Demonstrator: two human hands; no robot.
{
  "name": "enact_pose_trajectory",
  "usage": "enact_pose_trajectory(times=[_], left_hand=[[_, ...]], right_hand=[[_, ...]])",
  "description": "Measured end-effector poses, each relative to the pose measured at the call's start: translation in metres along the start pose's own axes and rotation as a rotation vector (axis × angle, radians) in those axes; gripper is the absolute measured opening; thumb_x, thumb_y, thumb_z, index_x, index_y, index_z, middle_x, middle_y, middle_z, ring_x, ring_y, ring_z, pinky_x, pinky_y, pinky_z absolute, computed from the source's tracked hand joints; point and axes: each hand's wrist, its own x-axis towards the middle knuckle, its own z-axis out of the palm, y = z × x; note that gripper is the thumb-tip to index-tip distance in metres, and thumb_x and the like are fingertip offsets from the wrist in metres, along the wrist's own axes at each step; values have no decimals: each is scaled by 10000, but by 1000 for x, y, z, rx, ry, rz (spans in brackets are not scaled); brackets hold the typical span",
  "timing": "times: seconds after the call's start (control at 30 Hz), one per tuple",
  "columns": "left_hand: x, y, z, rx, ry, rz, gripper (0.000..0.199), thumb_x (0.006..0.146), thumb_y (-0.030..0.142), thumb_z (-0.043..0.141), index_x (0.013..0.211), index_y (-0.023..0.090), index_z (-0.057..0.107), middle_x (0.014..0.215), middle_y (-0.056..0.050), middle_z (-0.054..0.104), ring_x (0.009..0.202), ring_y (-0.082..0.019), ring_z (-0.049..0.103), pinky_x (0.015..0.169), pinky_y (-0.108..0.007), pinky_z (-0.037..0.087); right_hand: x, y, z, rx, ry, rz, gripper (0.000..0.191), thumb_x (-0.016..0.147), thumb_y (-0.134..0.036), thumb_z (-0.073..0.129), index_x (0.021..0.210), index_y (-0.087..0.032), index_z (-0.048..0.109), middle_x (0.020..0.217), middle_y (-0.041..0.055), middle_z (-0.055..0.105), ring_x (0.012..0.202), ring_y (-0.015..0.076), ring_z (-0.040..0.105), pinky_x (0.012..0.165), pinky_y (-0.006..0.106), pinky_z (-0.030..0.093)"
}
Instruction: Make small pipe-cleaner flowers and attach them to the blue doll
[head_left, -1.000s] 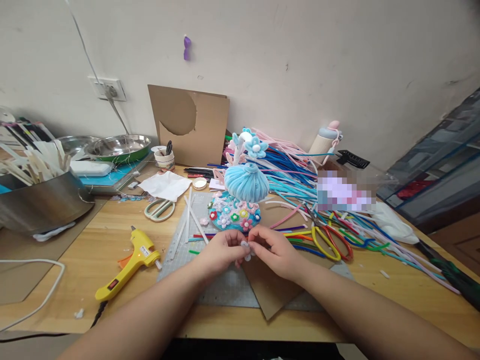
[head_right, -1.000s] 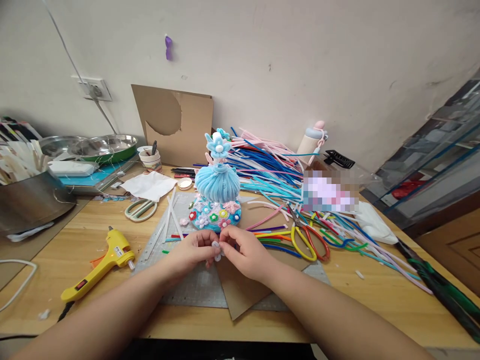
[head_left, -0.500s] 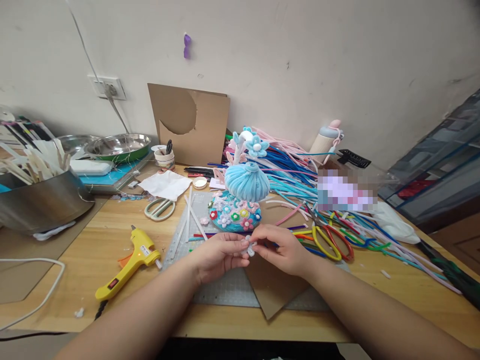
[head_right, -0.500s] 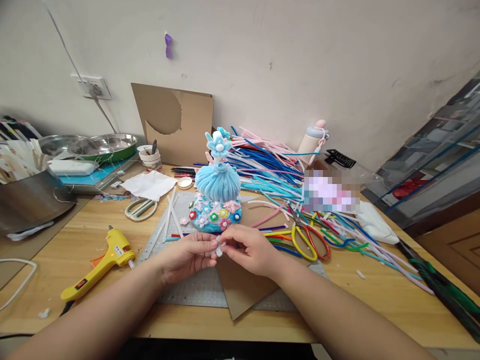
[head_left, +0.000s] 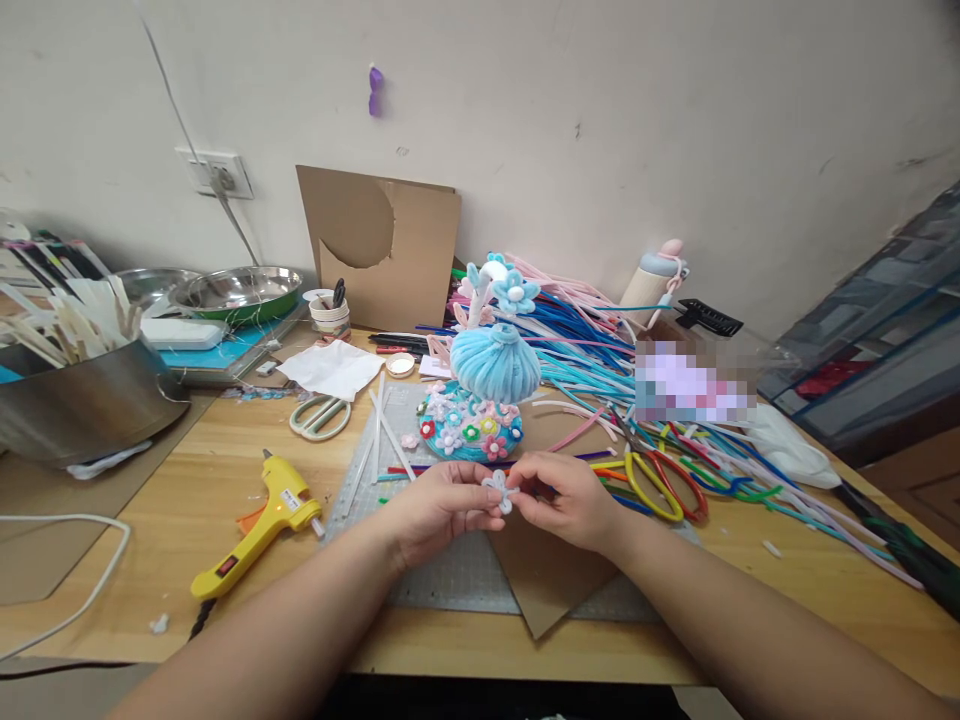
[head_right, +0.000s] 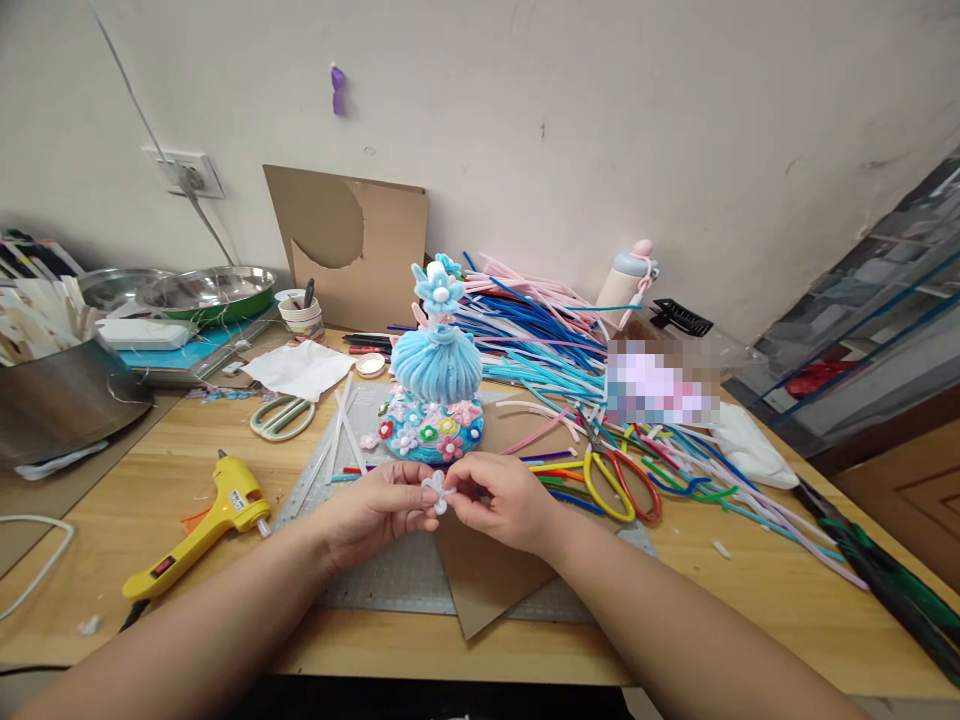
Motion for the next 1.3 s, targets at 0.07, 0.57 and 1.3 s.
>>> enact_pose_trajectory(times=[0.07, 0.57, 1.3], left_hand=[[0, 0, 0, 5, 9, 21, 194, 629, 144, 775, 745, 84, 632, 696, -25, 649, 588, -78, 612, 626, -196, 511], [7, -1, -3, 368, 201, 199, 271, 615, 331, 767, 695, 129, 604, 609, 36, 581, 495, -56, 479, 529, -208, 381], [6, -3, 0, 282, 93, 187, 298, 634, 299, 777, 784, 123, 589, 707, -11, 635, 630, -102, 588, 620, -233, 463]], right_hand=[[0, -1, 0, 14, 0, 22, 19, 816, -177, 553, 804, -190, 561, 660, 2, 581, 536, 98, 476, 500, 210, 374], [-2, -1, 12, 302, -79, 384, 169, 903, -265, 439, 769, -183, 501, 648, -22, 489, 568, 107, 474, 538, 228, 375], [5, -9, 18, 785, 16, 783, 209, 764, -344, 576, 695, -177, 473, 550, -47, 539, 416, 67, 479, 384, 167, 319]])
